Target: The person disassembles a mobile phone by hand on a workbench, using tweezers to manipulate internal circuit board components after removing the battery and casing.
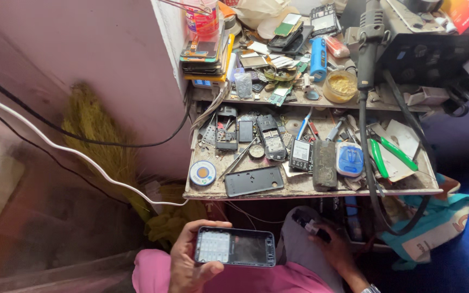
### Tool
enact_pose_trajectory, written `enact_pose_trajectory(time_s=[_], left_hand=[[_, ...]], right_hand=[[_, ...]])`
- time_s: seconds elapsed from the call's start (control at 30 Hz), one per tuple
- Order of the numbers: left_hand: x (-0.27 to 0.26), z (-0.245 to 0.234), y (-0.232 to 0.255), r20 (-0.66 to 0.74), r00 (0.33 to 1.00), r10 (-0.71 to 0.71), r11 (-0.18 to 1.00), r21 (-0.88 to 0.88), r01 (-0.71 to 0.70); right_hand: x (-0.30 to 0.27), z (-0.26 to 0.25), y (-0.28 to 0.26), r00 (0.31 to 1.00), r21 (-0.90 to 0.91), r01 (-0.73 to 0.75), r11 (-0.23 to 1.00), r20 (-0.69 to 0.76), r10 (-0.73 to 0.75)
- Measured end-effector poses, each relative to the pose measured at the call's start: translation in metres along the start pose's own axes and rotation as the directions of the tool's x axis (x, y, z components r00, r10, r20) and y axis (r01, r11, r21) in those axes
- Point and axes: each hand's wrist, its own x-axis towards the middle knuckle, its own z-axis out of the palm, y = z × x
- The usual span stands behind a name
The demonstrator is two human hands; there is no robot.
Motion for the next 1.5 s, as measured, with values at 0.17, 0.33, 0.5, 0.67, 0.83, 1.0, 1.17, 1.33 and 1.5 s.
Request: enact_pose_trajectory(time_s=[0.17,0.33,0.5,0.67,0.83,1.0,1.17,1.33,1.5], left_hand=[[0.007,0.006,-0.009,0.023,1.0,0.006,0.994,-0.106,-0.004],[0.014,0.009,-0.014,0.038,0.998,0.055,0.991,-0.127,-0.05],[0.019,0.012,-0.016,0.049,0.998,0.037,0.992,-0.119,-0.031],[0.014,0.011,-0.014,0.041,0.999,0.02,0.993,-0.115,-0.015],[0.015,0.007,-0.019,0.031,0.998,0.055,0.993,-0.104,-0.052],[0.015,0.007,-0.02,0.018,0.998,0.053,0.995,-0.087,-0.051],[0.008,0.013,-0.013,-0.001,1.0,-0.003,0.999,-0.032,0.003],[0.005,0.031,-0.006,0.039,0.999,-0.025,0.998,0.062,0.023],[-0.006,0.035,-0.008,0.062,0.998,-0.003,1.0,0.031,0.001]], right_hand=[[0.018,0.006,-0.01,0.993,-0.086,-0.112,0.99,0.023,0.114],[-0.02,0.004,-0.01,0.933,-0.114,0.356,0.927,-0.008,-0.36],[-0.017,0.013,0.004,0.992,0.016,0.125,0.992,-0.003,-0.125],[0.03,0.003,-0.024,0.984,-0.034,-0.173,0.984,0.034,0.175],[0.001,0.011,-0.01,0.993,-0.186,0.104,0.977,-0.039,-0.113],[-0.045,-0.014,0.016,0.902,0.043,-0.257,0.965,0.369,0.224],[-0.042,-0.073,-0.032,0.9,0.859,-0.355,0.37,0.42,-0.112],[-0.02,-0.118,-0.17,0.937,0.962,-0.001,0.273,0.097,-0.337],[-0.005,-0.119,-0.269,0.885,0.858,0.174,0.483,0.079,-0.459]])
